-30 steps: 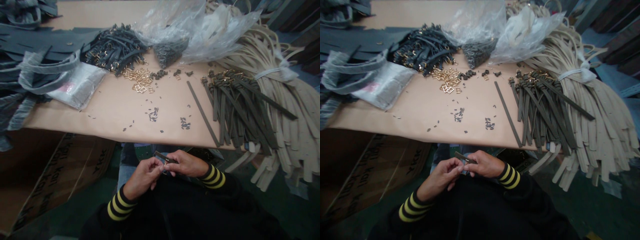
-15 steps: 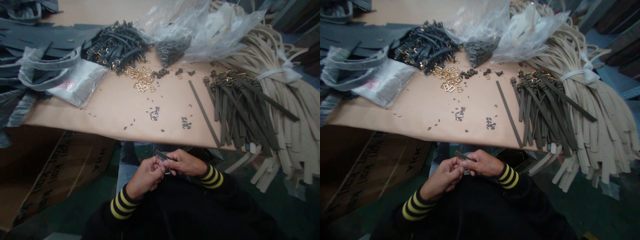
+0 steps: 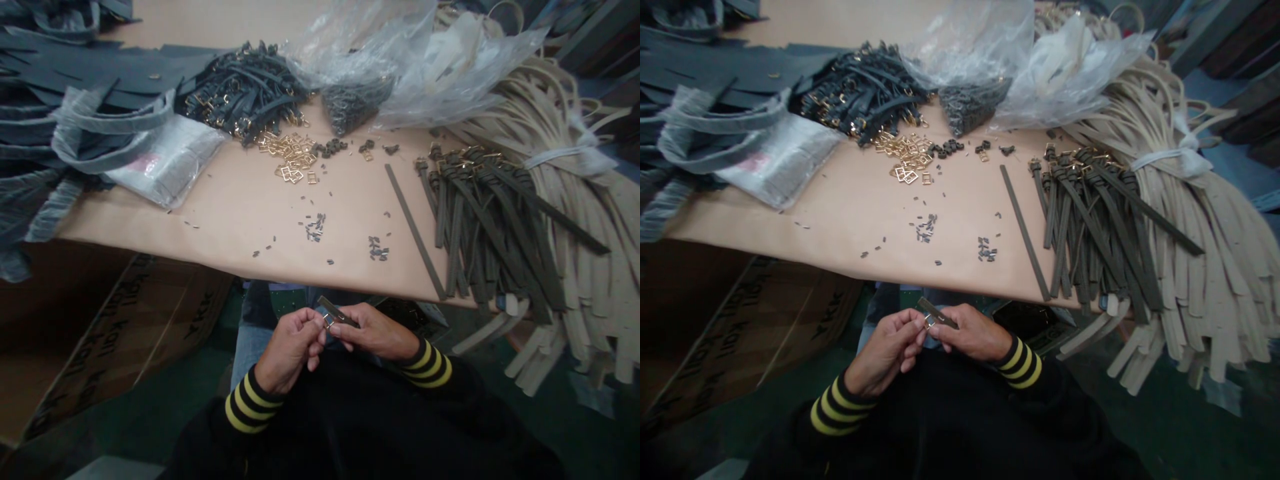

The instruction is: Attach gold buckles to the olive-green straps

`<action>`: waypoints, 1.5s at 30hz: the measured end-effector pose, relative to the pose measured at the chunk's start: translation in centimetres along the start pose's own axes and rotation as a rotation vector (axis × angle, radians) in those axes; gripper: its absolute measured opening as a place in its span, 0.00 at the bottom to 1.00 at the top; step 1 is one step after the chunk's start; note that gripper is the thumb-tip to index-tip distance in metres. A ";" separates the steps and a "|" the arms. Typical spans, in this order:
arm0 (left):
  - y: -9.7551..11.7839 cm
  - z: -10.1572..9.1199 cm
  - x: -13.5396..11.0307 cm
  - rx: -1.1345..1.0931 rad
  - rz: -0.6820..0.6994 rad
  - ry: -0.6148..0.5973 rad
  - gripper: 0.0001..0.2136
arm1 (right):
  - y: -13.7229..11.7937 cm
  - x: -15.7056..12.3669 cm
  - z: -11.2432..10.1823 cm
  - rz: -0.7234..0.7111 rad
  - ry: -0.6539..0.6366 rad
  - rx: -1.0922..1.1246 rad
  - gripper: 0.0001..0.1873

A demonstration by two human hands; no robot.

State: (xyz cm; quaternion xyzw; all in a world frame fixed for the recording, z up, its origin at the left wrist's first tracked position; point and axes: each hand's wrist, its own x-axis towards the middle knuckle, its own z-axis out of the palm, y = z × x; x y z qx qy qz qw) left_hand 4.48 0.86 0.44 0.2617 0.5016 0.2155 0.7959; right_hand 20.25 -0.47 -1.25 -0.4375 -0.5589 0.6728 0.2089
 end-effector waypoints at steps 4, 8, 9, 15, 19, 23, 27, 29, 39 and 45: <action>0.0 -0.2 0.1 -0.054 -0.012 0.025 0.11 | 0.8 -0.3 0.4 0.036 0.177 0.087 0.16; -0.2 -0.5 0.4 -0.113 -0.014 0.018 0.11 | 1.5 -1.0 0.7 0.087 0.223 0.082 0.11; -0.2 -0.6 0.4 -0.124 -0.014 0.016 0.11 | 1.6 -1.2 0.7 0.098 0.212 0.074 0.11; -0.4 -0.8 0.6 -0.157 -0.004 -0.004 0.12 | 1.5 -1.7 0.5 0.107 0.143 0.153 0.12; -0.5 -0.9 0.5 -0.141 -0.020 -0.009 0.11 | 1.9 -1.8 0.3 0.113 0.092 0.241 0.14; -0.7 -0.7 0.5 -0.117 -0.035 -0.004 0.11 | 2.3 -1.8 0.2 0.136 0.098 0.285 0.14; -0.8 -0.4 0.5 -0.092 -0.068 -0.006 0.11 | 2.4 -1.7 0.3 0.135 0.106 0.299 0.14; -0.8 -0.3 0.4 -0.092 -0.076 -0.003 0.11 | 2.5 -1.7 0.3 0.139 0.096 0.317 0.14; -0.5 -0.3 0.3 -0.128 -0.125 -0.040 0.09 | 3.1 -1.6 0.1 0.131 0.052 0.477 0.14; -0.6 -0.2 0.3 -0.165 -0.151 -0.087 0.08 | 3.1 -1.5 0.5 0.157 0.074 0.563 0.14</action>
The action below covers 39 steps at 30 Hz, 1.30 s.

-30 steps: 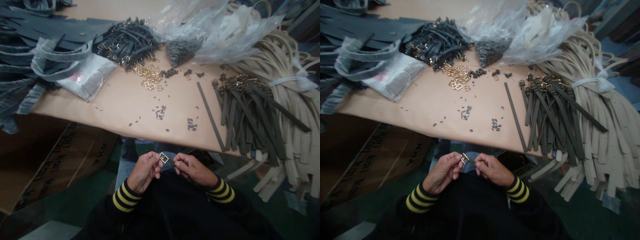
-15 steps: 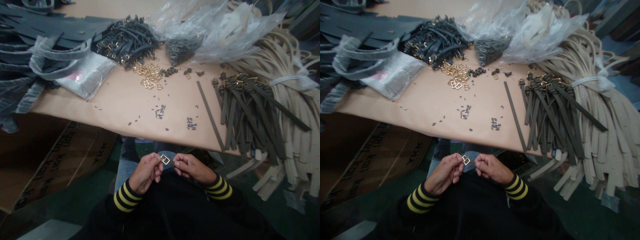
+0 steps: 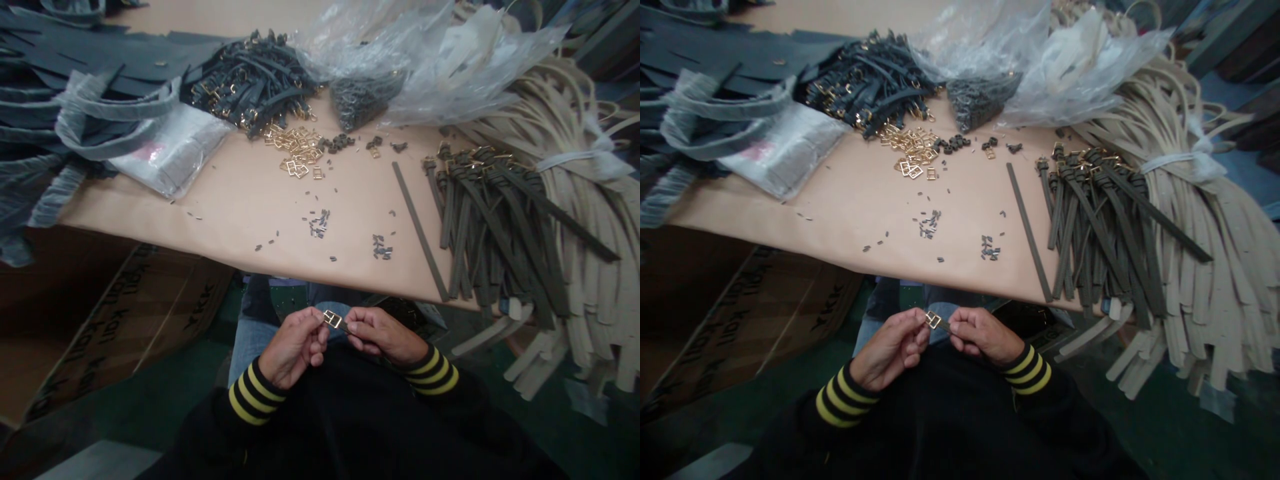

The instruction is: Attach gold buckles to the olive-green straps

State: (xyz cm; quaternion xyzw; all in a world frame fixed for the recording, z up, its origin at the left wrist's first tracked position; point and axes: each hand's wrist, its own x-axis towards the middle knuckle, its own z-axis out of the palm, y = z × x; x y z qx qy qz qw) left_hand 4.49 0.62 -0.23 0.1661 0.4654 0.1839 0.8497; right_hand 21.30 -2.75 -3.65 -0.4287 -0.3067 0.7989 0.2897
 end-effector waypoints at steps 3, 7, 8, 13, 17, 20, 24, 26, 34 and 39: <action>-0.1 -0.1 0.1 -0.011 0.006 -0.004 0.09 | -0.2 -0.1 0.1 -0.025 0.014 -0.058 0.13; -0.1 -0.3 0.2 -0.053 0.012 -0.023 0.09 | -0.4 -0.2 0.2 -0.068 0.022 -0.092 0.13; 0.0 -0.3 0.2 -0.060 0.016 -0.027 0.09 | -0.5 -0.3 0.3 -0.075 0.022 -0.094 0.13; 0.1 -0.3 0.1 -0.103 0.015 -0.068 0.09 | -0.7 -0.3 0.5 -0.092 0.017 -0.100 0.13; -0.4 0.0 0.1 -0.091 -0.015 -0.125 0.10 | -0.8 -0.1 1.0 -0.118 0.011 -0.152 0.13; -0.6 0.4 0.2 -0.020 0.004 -0.115 0.11 | -0.8 0.0 1.5 -0.184 0.054 -0.251 0.10; -0.6 0.6 0.3 0.061 0.033 -0.079 0.10 | -1.2 0.0 2.0 -0.347 0.133 -0.490 0.08; -0.5 0.5 0.4 0.097 0.045 -0.056 0.09 | -1.3 -0.1 2.1 -0.414 0.144 -0.574 0.05; -0.6 -0.2 0.4 0.294 0.334 0.063 0.09 | -1.9 0.0 2.3 -0.455 0.176 -0.664 0.03; -0.5 -0.2 0.4 0.292 0.352 0.135 0.09 | -2.0 0.2 2.5 -0.436 0.152 -0.637 0.03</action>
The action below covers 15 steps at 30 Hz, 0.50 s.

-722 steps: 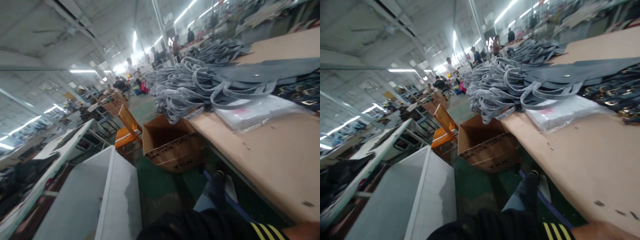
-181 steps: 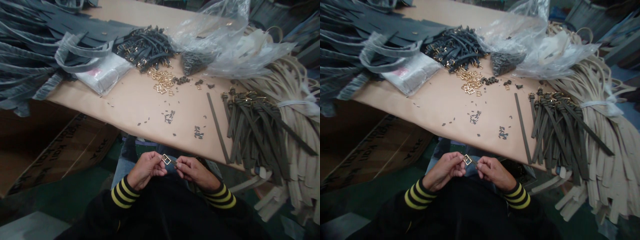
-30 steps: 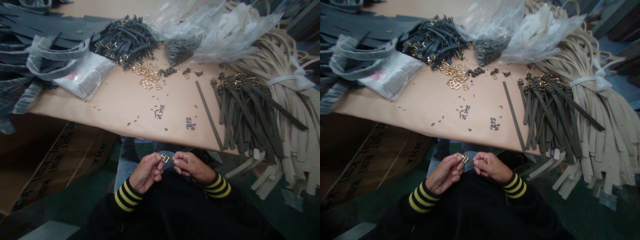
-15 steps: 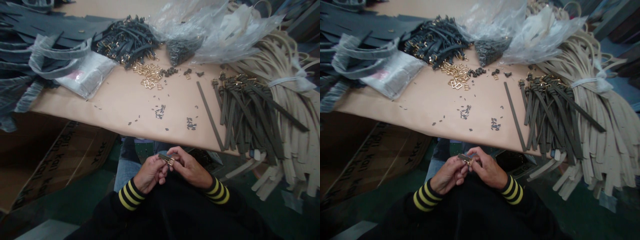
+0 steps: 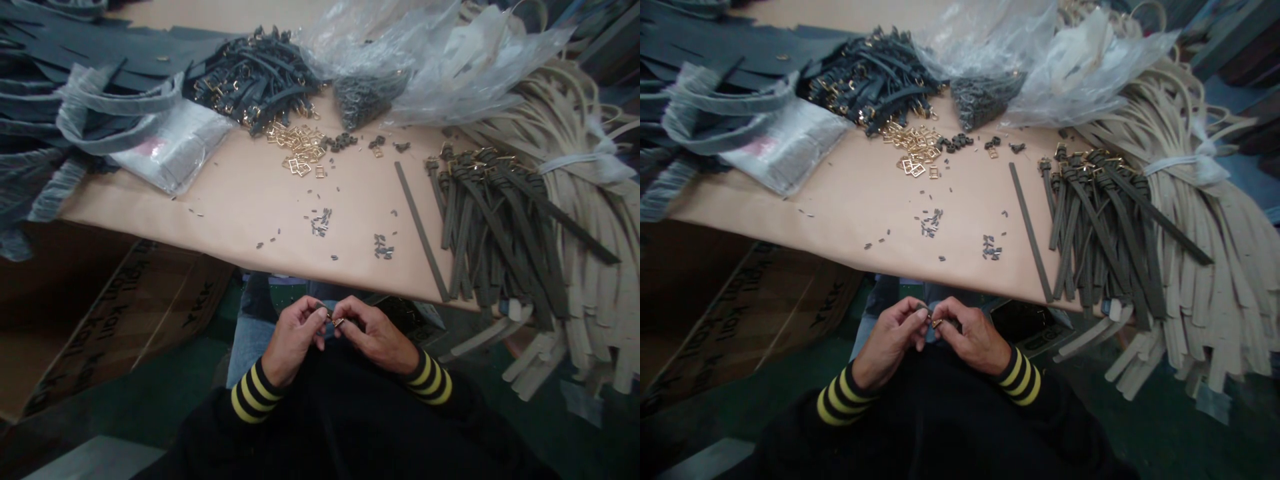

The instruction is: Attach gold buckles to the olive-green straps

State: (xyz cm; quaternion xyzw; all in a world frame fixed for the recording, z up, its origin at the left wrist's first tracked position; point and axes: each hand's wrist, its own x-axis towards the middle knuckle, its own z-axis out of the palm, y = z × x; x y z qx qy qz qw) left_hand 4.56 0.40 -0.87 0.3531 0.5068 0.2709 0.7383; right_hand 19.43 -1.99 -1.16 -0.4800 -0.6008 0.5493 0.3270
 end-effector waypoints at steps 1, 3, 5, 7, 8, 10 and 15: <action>0.0 0.0 0.0 -0.007 0.010 0.022 0.09 | 0.0 0.0 0.0 0.019 -0.002 0.011 0.02; 0.1 0.0 0.0 -0.033 0.040 0.076 0.09 | 0.2 -0.1 0.1 0.067 -0.002 0.035 0.02; 0.3 -0.1 0.0 -0.050 0.062 0.109 0.09 | 0.4 -0.3 0.2 0.099 0.001 0.047 0.02; 0.4 -0.1 0.0 -0.042 0.060 0.108 0.09 | 0.5 -0.4 0.2 0.109 0.005 0.048 0.02; 0.4 -0.2 0.0 -0.031 0.056 0.102 0.09 | 0.6 -0.4 0.2 0.112 0.007 0.048 0.02; 0.5 -0.2 0.0 0.001 0.058 0.096 0.09 | 0.6 -0.5 0.2 0.113 0.013 0.056 0.02; 0.6 0.0 0.1 0.153 0.107 0.080 0.07 | 0.4 -0.3 0.3 0.118 0.007 0.060 0.02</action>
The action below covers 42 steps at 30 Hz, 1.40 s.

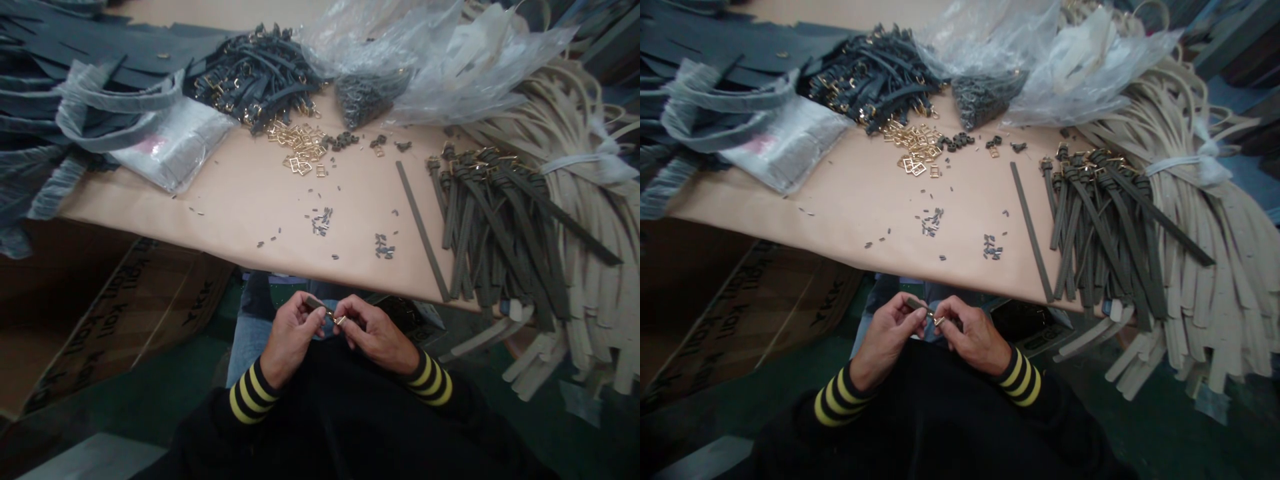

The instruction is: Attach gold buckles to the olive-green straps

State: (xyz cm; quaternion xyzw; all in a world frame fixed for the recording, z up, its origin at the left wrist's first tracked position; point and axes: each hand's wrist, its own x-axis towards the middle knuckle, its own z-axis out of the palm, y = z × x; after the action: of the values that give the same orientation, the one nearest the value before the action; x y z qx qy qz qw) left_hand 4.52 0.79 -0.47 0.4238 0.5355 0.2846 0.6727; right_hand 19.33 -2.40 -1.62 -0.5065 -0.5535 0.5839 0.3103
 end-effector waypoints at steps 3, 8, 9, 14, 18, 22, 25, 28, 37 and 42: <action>0.0 0.1 -0.1 0.094 0.046 -0.033 0.05 | 0.0 0.2 0.3 0.018 0.023 0.038 0.01; -0.3 0.2 -0.4 0.271 0.118 -0.012 0.03 | 0.3 0.5 0.7 0.122 0.105 0.093 0.06; -0.4 0.1 -0.4 0.314 0.146 0.004 0.02 | 0.3 0.5 0.7 0.138 0.128 0.054 0.06; -0.5 0.1 -0.7 0.558 0.381 0.051 0.02 | 0.1 0.4 0.4 0.124 0.090 -0.157 0.10; -0.5 0.1 -0.7 0.599 0.382 0.023 0.02 | -0.4 0.5 0.4 0.031 0.091 -0.282 0.07; -0.7 -0.2 -0.6 0.548 0.324 0.020 0.02 | -0.7 0.6 0.7 -0.063 0.112 -0.379 0.08; -0.6 -0.3 -0.6 0.568 0.329 0.013 0.03 | -0.5 0.7 1.1 -0.103 0.127 -0.449 0.10; -0.2 -0.2 -0.6 0.567 0.354 0.025 0.03 | -0.2 0.7 1.3 -0.136 0.141 -0.504 0.11; 0.2 -0.4 -0.4 0.469 0.155 -0.023 0.05 | -0.1 0.9 1.0 -0.210 0.058 -0.514 0.10; 0.0 -0.3 -0.1 0.283 0.031 -0.031 0.06 | -0.4 1.0 0.9 -0.075 0.079 -0.343 0.05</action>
State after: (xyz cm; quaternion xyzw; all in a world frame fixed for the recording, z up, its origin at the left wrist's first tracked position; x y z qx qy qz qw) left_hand 4.19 0.80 -0.47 0.5270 0.5533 0.2098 0.6100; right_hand 18.13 -1.75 -1.59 -0.5535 -0.6510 0.4484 0.2623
